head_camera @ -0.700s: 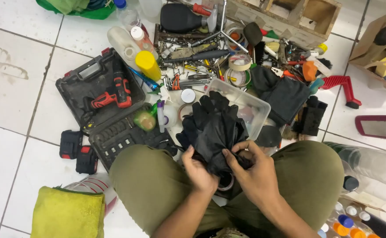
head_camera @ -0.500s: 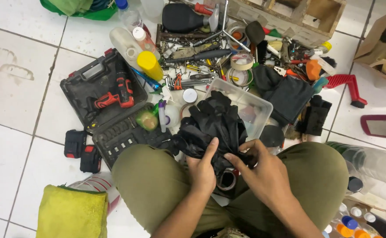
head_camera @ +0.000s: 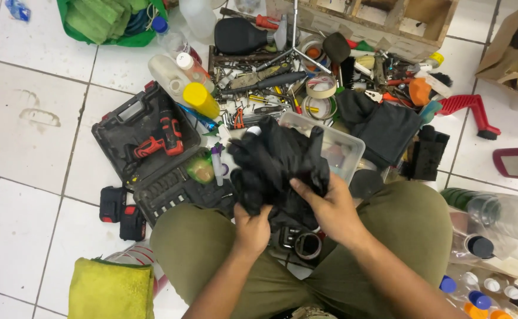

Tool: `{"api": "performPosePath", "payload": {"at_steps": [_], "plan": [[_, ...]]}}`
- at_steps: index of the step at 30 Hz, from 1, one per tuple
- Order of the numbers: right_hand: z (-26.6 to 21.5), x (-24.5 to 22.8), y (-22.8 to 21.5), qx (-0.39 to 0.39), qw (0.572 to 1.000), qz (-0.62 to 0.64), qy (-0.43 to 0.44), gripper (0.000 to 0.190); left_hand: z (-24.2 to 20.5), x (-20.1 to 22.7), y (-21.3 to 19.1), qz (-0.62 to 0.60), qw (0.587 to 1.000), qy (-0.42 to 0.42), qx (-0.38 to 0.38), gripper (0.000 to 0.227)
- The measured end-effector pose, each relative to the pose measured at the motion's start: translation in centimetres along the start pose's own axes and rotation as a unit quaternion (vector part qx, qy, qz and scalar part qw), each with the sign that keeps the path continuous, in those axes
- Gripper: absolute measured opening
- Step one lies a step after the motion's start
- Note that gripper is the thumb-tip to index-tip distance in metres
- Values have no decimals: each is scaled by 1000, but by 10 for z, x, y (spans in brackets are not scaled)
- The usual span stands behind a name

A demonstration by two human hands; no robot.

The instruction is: The person sits on a tiled floor and organizes various items into a clear plastic container. They fold black gloves and place them inside, followed by several rolls of tape. The surrounding area is cluttered with tools, bottles, and other supplies.

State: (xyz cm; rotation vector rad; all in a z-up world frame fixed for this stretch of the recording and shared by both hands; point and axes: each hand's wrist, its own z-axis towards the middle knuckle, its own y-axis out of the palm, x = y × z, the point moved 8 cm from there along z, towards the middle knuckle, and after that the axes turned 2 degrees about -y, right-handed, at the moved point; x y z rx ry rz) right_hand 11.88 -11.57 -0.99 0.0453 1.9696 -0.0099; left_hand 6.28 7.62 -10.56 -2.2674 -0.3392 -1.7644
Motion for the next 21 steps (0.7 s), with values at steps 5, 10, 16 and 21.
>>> {"api": "performPosePath", "payload": {"at_steps": [5, 10, 16, 21], "plan": [[-18, -32, 10, -110, 986, 63, -112, 16, 6, 143, 22, -104, 971, 55, -208, 22], [-18, -66, 19, -116, 963, 94, -225, 20, 9, 169, 36, -222, 902, 120, -351, 46], [-12, -36, 16, -113, 972, 135, -156, 38, -4, 201, 27, -61, 932, 206, -292, 17], [-11, -26, 4, -122, 965, 106, -207, 20, 0, 181, 11, 28, 924, 240, -295, 10]]}}
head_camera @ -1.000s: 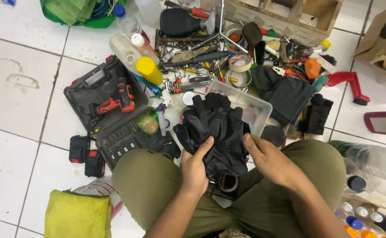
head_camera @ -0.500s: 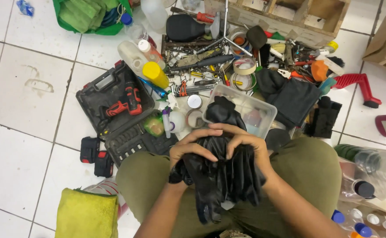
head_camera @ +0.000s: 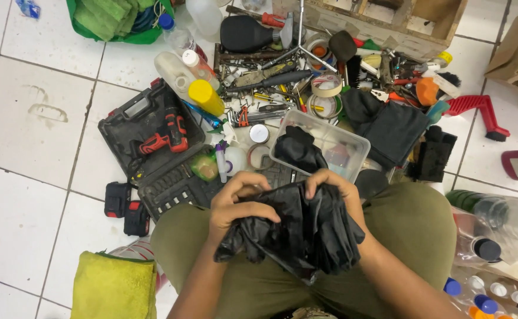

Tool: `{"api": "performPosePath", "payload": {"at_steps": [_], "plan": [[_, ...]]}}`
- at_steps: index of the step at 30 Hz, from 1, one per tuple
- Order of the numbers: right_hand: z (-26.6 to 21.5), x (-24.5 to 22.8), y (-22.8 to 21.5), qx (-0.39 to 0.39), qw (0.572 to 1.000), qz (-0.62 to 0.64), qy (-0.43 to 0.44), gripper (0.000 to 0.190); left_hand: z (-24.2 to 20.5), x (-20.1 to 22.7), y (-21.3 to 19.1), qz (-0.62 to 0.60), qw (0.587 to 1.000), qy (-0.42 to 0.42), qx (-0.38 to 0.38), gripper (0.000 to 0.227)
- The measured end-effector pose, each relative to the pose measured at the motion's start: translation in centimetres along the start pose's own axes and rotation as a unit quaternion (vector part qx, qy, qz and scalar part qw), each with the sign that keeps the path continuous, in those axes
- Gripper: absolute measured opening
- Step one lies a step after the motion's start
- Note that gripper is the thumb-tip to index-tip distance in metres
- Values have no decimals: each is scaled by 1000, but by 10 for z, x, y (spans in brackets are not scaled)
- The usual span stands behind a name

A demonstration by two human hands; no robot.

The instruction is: The person sits on a tiled floor and organizes various items into a clear plastic container. They fold black gloves and place them inside, followed by several rolls of tape. The surrounding area is cluttered with tools, bottles, and other supplies.

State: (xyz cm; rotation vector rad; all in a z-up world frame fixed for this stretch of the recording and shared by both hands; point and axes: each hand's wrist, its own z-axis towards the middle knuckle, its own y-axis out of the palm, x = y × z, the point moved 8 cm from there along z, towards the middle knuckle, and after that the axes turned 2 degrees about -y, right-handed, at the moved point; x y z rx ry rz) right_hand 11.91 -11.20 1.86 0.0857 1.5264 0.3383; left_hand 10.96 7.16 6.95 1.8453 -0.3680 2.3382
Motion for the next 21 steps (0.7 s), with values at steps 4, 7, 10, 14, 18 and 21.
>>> {"api": "performPosePath", "payload": {"at_steps": [4, 7, 10, 14, 18, 21], "plan": [[2, -32, 24, -19, 997, 69, -25, 30, 4, 6, 5, -214, 975, -60, -23, 17], [2, -34, 25, -31, 994, 98, -26, 31, 3, 19, 10, -191, 979, -12, -74, 21], [-1, -38, 35, -111, 979, 169, 12, 36, 2, 49, 6, 12, 996, 43, -80, 30], [-4, -44, 19, -70, 997, 36, -10, 34, 5, 64, -9, -10, 981, -3, -194, 39], [-5, -59, 0, -35, 995, -59, -68, 35, -5, 71, -38, -69, 944, -52, -320, 51], [-2, -69, -4, -43, 990, -64, -115, 31, 6, 74, -67, -22, 997, -3, -74, 26]]}}
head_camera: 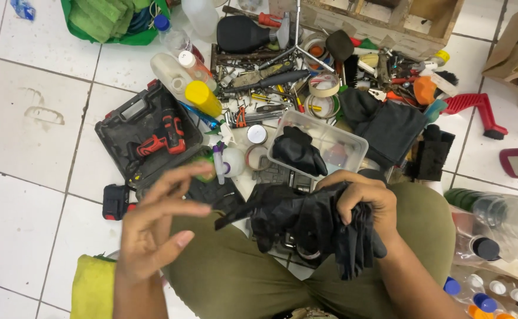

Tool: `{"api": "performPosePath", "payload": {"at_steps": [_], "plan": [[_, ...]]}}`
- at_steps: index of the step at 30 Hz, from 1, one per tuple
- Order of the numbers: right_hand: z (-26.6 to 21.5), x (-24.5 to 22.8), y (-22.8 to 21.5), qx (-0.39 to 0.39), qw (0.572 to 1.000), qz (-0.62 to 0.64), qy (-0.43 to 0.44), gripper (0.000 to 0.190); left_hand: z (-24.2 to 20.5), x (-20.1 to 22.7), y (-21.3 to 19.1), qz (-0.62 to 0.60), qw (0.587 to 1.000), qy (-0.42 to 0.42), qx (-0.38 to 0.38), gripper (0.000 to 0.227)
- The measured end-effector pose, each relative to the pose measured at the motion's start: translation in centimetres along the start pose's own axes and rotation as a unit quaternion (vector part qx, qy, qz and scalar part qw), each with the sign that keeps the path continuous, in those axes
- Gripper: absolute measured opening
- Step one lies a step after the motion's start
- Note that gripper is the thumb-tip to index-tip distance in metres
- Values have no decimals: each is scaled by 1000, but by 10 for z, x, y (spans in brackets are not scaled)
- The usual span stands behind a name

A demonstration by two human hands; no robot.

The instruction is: The person sits on a tiled floor and organizes various items into a clear plastic container. They fold black gloves and place them inside, followed by several rolls of tape. The surrounding area is cluttered with tools, bottles, and other supplies.

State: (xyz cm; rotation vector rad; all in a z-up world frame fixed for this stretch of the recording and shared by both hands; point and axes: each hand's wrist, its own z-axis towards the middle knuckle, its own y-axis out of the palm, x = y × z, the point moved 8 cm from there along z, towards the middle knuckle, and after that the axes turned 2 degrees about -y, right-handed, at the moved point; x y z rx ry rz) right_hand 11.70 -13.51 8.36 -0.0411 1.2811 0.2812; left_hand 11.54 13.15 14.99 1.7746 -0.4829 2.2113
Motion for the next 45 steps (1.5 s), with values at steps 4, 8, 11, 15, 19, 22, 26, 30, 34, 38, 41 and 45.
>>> {"api": "performPosePath", "payload": {"at_steps": [4, 8, 11, 15, 19, 22, 26, 30, 34, 38, 41, 45], "plan": [[6, -9, 8, -25, 999, -45, -14, 34, 35, 2, 66, 166, 978, -115, -44, 87], [-3, 2, 15, -40, 999, -13, -19, 18, 41, -18, 81, 181, 982, -49, -36, 29], [-5, 15, 9, -9, 989, 101, 108, 32, 41, -22, 71, 189, 980, -62, -3, 16], [-6, 30, 9, -34, 933, 251, 255, 73, 39, -28, 52, 193, 970, -137, 53, 11], [5, 13, 45, -88, 974, -43, 203, 79, 39, -41, 55, 281, 947, -129, 91, 14], [-8, 34, 42, 77, 949, -177, 251, 45, 42, -48, 61, 362, 917, -119, 117, 19], [-13, 28, 40, 160, 935, -312, 58, 49, 39, -45, 72, 248, 916, -180, 259, 31], [-6, 23, 54, 75, 966, -246, 12, 44, 12, -95, 116, -202, 914, -285, 204, 66], [-10, 25, 67, -49, 973, -224, 8, 73, 6, -103, 123, -388, 876, -252, 137, 64], [-11, 36, 48, -26, 970, -219, 105, 86, 11, -88, 121, -494, 828, -265, 1, 74], [3, 25, 23, 8, 969, -204, 142, 73, 26, -72, 111, -381, 871, -302, -76, 72], [17, 12, -9, 109, 968, 9, 226, 64, 62, -40, 72, 147, 972, -176, 46, 54]]}}
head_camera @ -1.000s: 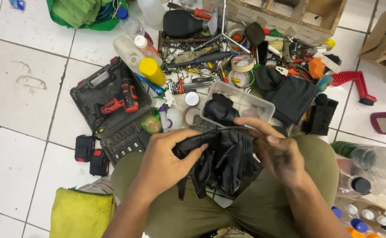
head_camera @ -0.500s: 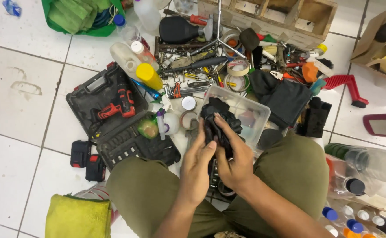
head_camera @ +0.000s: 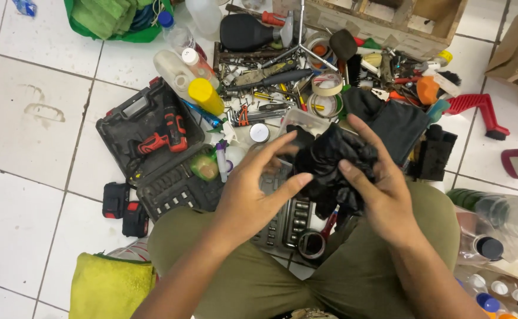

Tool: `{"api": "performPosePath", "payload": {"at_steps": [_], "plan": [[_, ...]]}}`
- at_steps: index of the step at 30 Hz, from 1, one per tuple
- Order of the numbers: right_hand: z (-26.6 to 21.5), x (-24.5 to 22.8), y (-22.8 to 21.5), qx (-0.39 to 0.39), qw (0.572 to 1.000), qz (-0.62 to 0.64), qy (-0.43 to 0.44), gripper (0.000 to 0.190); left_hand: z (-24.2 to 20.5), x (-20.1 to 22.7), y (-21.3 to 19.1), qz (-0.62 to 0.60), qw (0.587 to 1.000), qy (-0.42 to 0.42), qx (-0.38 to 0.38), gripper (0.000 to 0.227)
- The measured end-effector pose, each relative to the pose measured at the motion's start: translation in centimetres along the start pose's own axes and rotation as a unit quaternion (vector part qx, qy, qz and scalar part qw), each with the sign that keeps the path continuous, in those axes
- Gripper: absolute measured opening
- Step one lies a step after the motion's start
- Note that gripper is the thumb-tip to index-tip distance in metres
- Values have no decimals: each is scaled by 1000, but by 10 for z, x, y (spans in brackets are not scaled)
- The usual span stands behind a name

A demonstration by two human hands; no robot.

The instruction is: The person sits on a tiled floor and organizes various items into a clear plastic container. They fold black gloves and place them inside, followed by several rolls of tape. The surrounding area is cluttered with tools, bottles, and other supplies.

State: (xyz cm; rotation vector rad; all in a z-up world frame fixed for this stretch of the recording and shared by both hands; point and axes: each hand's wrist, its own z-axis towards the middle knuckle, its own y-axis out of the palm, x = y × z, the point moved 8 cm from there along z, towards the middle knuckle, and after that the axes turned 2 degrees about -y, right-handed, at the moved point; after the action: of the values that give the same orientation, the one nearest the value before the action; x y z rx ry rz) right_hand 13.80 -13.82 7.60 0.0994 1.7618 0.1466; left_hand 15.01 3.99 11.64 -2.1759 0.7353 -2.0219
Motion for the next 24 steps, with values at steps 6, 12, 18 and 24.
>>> {"api": "performPosePath", "payload": {"at_steps": [6, 12, 18, 24], "plan": [[-10, 20, -24, 59, 992, 113, -8, 51, 7, 14, 31, -156, 986, -20, -59, 49], [-3, -4, -25, 109, 982, 148, 49, 53, 4, 17, 51, -113, 993, 28, -24, 52], [24, -25, -32, 37, 982, -182, 31, 36, 42, 12, 46, -88, 990, 93, 56, 36], [63, 16, -36, -37, 942, -325, 73, 28, 49, -43, 57, -98, 991, -95, -9, 46]]}}
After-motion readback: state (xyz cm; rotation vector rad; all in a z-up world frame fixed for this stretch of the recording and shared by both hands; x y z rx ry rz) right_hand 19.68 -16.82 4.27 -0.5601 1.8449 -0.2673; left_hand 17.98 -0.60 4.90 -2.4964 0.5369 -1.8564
